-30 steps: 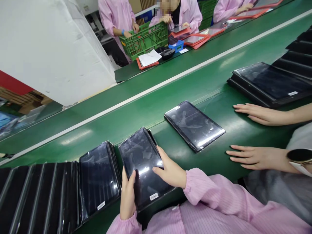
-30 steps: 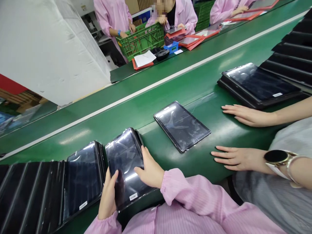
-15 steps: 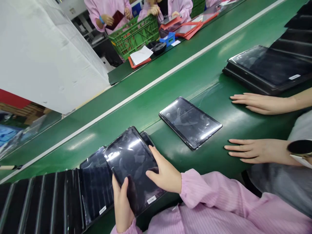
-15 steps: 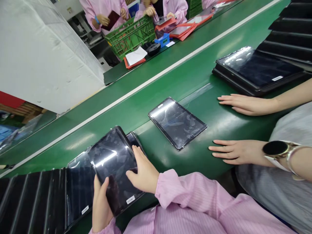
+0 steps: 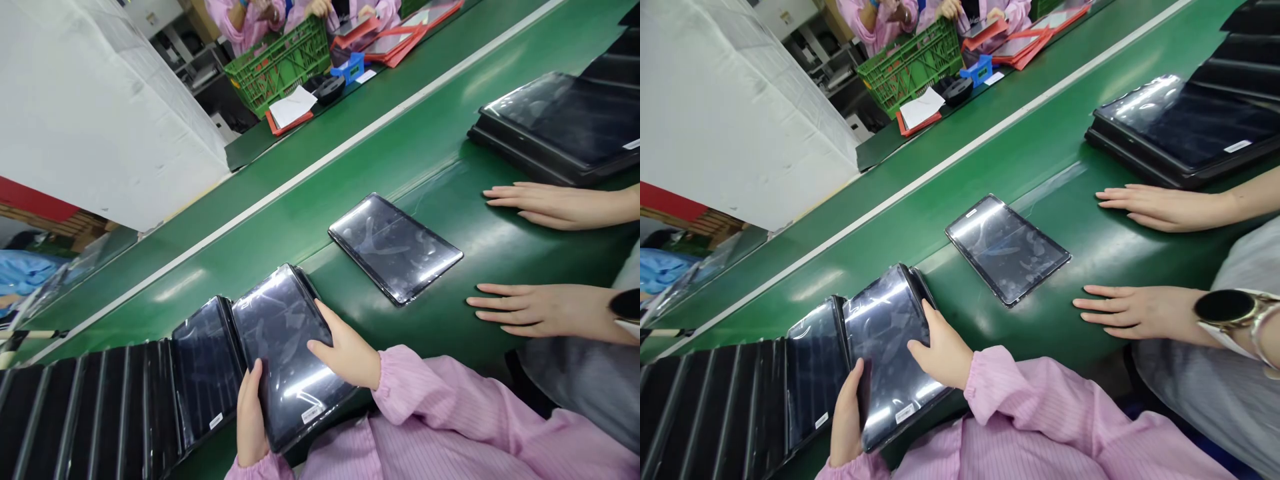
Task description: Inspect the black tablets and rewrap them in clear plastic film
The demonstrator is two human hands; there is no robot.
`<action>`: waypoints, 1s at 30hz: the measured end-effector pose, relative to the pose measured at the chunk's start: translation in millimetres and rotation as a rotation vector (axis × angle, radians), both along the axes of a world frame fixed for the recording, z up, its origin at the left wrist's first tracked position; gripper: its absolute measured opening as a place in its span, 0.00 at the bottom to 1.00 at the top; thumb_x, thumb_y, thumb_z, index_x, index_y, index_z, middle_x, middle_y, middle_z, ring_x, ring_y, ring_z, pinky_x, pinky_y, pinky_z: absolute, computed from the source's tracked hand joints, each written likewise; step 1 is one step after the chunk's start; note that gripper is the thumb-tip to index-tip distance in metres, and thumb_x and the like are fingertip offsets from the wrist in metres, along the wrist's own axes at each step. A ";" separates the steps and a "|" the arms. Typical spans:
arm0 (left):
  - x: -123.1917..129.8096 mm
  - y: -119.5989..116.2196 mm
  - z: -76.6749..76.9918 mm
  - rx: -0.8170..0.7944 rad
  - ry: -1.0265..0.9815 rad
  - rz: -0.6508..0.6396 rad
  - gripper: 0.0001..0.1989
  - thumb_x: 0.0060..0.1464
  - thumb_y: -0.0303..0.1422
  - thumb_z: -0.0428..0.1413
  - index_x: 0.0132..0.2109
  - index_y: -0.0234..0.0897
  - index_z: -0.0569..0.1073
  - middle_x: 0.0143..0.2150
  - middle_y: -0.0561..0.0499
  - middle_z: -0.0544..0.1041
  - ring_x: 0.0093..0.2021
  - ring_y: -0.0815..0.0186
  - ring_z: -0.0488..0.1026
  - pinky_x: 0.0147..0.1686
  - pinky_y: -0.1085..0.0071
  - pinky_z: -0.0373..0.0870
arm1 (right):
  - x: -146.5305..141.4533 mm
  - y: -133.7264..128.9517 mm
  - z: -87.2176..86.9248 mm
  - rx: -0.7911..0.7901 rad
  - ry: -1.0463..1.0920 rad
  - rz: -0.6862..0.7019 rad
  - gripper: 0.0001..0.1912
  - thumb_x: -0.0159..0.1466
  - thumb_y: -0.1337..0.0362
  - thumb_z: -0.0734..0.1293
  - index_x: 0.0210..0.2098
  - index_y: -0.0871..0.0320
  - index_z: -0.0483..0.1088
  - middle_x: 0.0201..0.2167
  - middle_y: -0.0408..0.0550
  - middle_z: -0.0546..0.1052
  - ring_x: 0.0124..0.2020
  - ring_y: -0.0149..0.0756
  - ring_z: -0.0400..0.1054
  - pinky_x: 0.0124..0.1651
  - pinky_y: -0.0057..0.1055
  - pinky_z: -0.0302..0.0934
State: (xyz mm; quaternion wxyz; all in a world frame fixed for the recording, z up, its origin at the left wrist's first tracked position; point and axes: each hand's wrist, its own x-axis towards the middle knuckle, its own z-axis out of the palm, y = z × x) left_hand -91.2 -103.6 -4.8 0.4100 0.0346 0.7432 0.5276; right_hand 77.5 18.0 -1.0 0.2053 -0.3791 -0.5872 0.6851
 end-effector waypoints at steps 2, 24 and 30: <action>4.2 4.9 2.5 -0.061 0.097 0.038 0.26 0.53 0.48 0.62 0.55 0.39 0.75 0.58 0.43 0.76 0.64 0.48 0.68 0.62 0.54 0.67 | 1.6 0.1 -4.9 0.050 -0.008 -0.021 0.42 0.64 0.63 0.65 0.73 0.64 0.45 0.71 0.60 0.54 0.72 0.49 0.47 0.74 0.49 0.43; 26.0 13.2 -15.7 0.096 -0.098 0.094 0.28 0.60 0.38 0.58 0.66 0.51 0.65 0.64 0.50 0.71 0.67 0.56 0.65 0.64 0.61 0.65 | 8.1 2.1 -39.8 -0.041 -0.034 -0.032 0.46 0.61 0.64 0.66 0.73 0.66 0.44 0.73 0.57 0.48 0.74 0.47 0.43 0.75 0.48 0.39; 26.9 20.1 -15.3 0.175 -0.078 0.052 0.27 0.59 0.38 0.59 0.65 0.53 0.67 0.66 0.54 0.68 0.68 0.58 0.63 0.67 0.62 0.59 | 4.4 17.2 -30.8 0.010 0.020 -0.050 0.44 0.61 0.66 0.68 0.73 0.62 0.48 0.73 0.53 0.49 0.74 0.46 0.41 0.75 0.45 0.35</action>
